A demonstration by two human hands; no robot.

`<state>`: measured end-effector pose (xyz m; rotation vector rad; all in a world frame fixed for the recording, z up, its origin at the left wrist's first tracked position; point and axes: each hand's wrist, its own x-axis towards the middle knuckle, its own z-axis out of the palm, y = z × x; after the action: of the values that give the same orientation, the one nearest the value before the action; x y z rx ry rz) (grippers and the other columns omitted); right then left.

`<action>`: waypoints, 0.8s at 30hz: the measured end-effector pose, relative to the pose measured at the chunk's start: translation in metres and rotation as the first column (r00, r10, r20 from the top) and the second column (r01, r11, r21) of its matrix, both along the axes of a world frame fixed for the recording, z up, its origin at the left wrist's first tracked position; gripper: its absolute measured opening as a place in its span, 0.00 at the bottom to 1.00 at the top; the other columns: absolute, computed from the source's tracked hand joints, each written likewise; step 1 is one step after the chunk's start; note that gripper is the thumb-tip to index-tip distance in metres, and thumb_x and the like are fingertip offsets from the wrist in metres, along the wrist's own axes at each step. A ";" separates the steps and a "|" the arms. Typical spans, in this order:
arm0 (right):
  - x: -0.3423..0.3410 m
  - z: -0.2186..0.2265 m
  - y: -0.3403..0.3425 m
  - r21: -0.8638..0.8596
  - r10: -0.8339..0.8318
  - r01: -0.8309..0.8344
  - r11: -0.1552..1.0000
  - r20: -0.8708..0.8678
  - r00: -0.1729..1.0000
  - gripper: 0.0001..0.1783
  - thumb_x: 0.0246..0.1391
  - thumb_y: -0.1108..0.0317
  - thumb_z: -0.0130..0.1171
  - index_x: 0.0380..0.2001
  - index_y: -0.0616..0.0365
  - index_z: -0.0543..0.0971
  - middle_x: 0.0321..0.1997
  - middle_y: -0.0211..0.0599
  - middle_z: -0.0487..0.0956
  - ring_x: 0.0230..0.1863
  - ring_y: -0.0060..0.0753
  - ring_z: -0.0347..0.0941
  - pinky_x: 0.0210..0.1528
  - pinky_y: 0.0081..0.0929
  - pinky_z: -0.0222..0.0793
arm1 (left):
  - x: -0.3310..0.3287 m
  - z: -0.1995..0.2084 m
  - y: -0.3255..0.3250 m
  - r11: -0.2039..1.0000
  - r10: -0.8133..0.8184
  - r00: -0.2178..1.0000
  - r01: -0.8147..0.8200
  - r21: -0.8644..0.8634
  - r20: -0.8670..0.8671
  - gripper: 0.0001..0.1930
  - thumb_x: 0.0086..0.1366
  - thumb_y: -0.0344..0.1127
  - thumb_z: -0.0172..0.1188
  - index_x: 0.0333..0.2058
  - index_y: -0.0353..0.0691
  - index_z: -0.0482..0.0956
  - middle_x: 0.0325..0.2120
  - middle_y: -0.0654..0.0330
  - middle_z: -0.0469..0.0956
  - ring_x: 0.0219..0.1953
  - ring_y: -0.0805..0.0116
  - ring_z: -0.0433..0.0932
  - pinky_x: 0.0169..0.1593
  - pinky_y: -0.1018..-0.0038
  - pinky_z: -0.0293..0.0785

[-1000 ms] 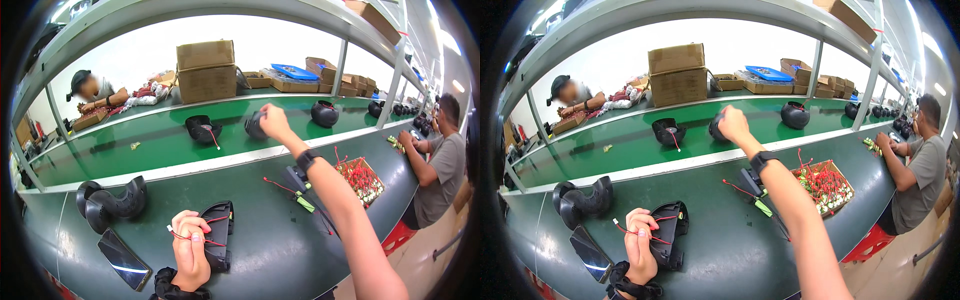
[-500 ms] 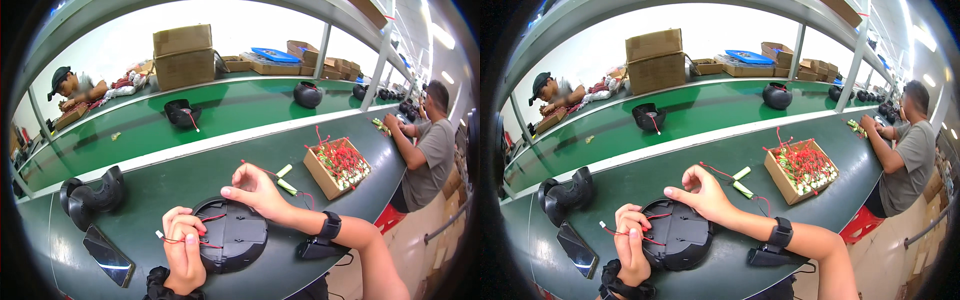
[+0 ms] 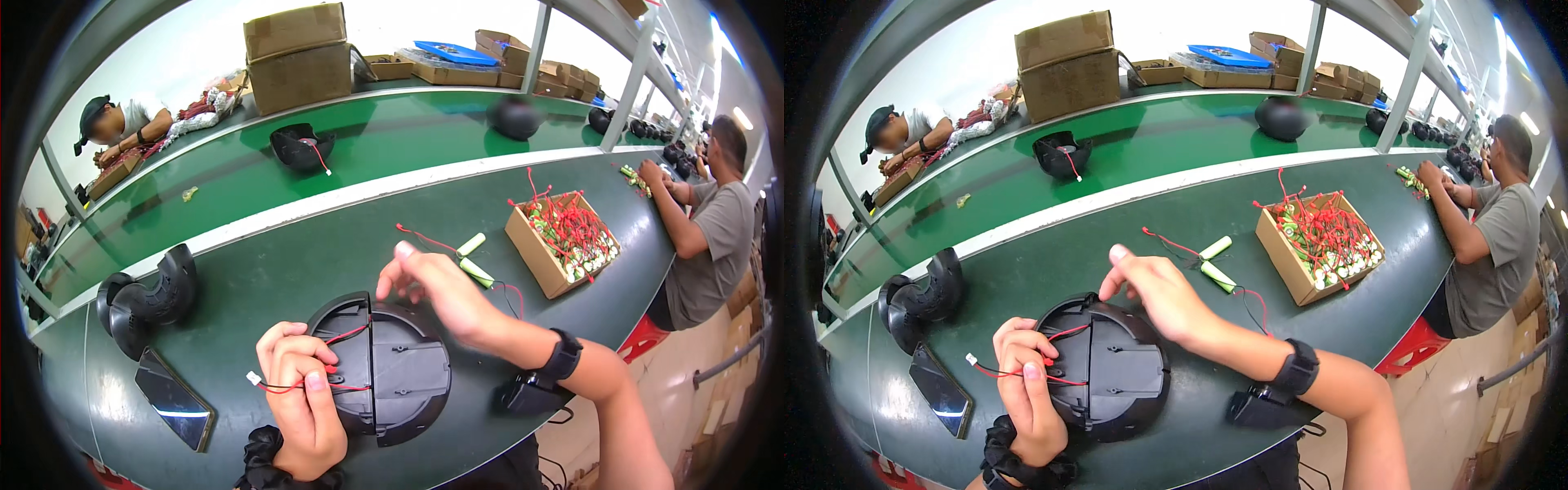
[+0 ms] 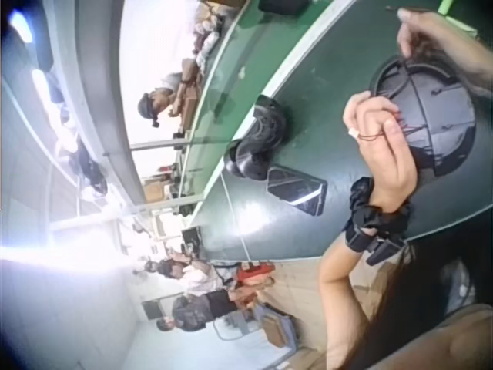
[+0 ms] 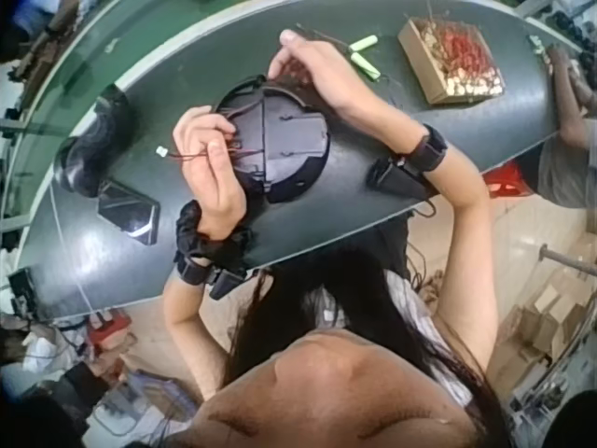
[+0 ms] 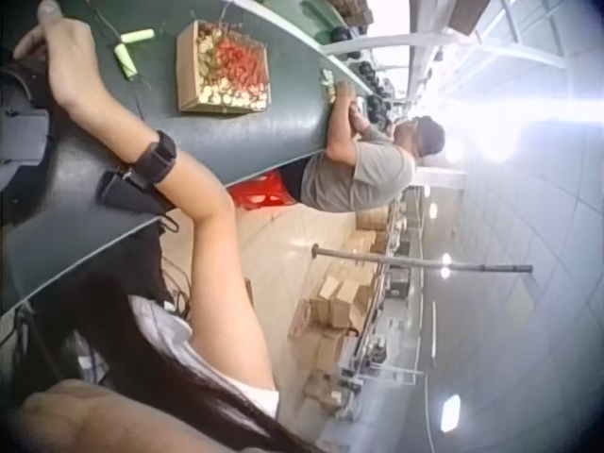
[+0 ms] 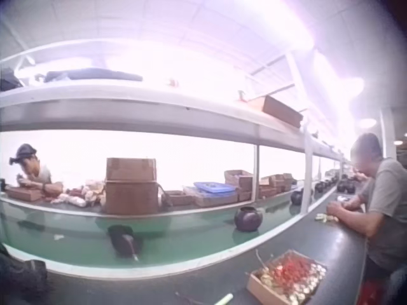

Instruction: The person is assembling a round plastic electronic device, inserting batteries and connecting wires.

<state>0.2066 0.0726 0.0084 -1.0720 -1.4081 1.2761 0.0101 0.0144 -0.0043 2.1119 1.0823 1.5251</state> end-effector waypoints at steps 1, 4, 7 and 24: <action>0.006 0.005 -0.003 -0.085 0.080 -0.086 0.993 -0.079 0.994 0.23 0.61 0.52 0.47 0.32 0.62 0.79 0.28 0.26 0.74 0.34 0.18 0.62 0.36 0.22 0.61 | -0.002 -0.001 0.000 1.000 0.013 1.000 -0.013 0.022 -0.003 0.06 0.62 0.28 0.43 0.25 0.38 0.64 0.30 0.55 0.71 0.46 0.52 0.64 0.49 0.60 0.60; 0.019 -0.004 -0.028 0.046 0.366 -0.364 0.930 -0.125 0.922 0.29 0.53 0.61 0.60 0.56 0.60 0.67 0.51 0.37 0.70 0.52 0.26 0.66 0.55 0.27 0.62 | -0.002 -0.001 0.000 1.000 0.006 1.000 -0.006 0.019 -0.014 0.06 0.62 0.28 0.43 0.25 0.38 0.65 0.30 0.55 0.71 0.46 0.52 0.63 0.49 0.60 0.60; 0.010 -0.011 -0.048 0.204 0.296 -0.291 0.935 0.005 0.955 0.36 0.50 0.67 0.64 0.61 0.59 0.61 0.60 0.39 0.64 0.62 0.31 0.59 0.62 0.31 0.57 | -0.001 0.000 -0.001 1.000 0.006 1.000 -0.006 0.014 -0.016 0.06 0.62 0.28 0.43 0.25 0.38 0.65 0.30 0.55 0.71 0.46 0.52 0.64 0.49 0.60 0.60; 0.014 -0.019 -0.040 0.216 0.258 -0.250 0.944 -0.008 0.966 0.32 0.52 0.67 0.59 0.59 0.65 0.63 0.60 0.46 0.67 0.62 0.36 0.63 0.63 0.30 0.56 | -0.003 0.001 -0.005 0.997 -0.072 0.997 0.071 -0.031 -0.032 0.05 0.59 0.28 0.46 0.24 0.39 0.66 0.30 0.56 0.73 0.46 0.53 0.64 0.51 0.60 0.58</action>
<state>0.2202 0.0329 -0.0109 -0.7352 -1.6545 1.2819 0.0074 0.0091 -0.0035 2.1387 1.0232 1.4377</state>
